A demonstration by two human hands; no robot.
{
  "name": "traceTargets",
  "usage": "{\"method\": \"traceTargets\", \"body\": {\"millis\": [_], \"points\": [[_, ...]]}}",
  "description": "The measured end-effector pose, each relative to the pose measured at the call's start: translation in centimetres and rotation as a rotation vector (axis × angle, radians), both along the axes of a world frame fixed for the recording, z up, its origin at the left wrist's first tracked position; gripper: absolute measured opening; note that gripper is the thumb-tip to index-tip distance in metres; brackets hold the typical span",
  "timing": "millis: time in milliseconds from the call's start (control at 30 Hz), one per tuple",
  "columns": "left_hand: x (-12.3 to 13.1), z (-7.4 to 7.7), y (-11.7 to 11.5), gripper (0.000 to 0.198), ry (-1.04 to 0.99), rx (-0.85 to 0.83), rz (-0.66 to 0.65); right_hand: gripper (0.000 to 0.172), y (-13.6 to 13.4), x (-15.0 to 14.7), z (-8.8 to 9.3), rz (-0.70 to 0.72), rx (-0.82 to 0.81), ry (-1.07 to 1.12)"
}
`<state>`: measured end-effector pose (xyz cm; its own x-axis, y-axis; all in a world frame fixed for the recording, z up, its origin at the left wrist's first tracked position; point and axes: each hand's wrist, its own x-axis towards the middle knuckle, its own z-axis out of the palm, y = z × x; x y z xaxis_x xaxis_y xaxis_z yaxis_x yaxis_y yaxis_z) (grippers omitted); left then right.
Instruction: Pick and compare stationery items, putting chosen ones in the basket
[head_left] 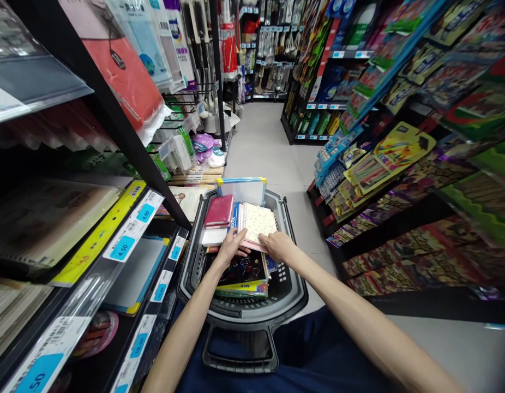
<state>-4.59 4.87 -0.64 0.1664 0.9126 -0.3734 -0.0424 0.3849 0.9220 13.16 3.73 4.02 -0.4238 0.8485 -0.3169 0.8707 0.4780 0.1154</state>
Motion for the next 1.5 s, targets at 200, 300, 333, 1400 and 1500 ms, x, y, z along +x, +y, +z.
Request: {"method": "traceTargets", "body": {"millis": [200, 300, 333, 1400, 1500], "points": [[0.4, -0.7, 0.1, 0.054, 0.162, 0.077, 0.02, 0.04, -0.5, 0.2, 0.9, -0.003, -0.06, 0.082], [0.2, -1.2, 0.1, 0.049, 0.131, 0.075, 0.055, 0.041, 0.6, 2.1, 1.1, -0.064, -0.125, 0.166], [0.1, -1.2, 0.0, 0.047, 0.126, 0.091, 0.067, 0.04, 1.1, 2.9, 1.1, -0.083, -0.155, 0.192], [-0.9, -1.5, 1.1, 0.041, -0.051, 0.526, 0.348, 0.038, 3.7, 4.0, 0.0, -0.297, 0.248, 1.244], [-1.1, -1.5, 1.3, 0.038, 0.098, 0.573, 0.387, 0.039, 3.4, 3.7, 0.0, -0.272, 0.222, 1.193]]}}
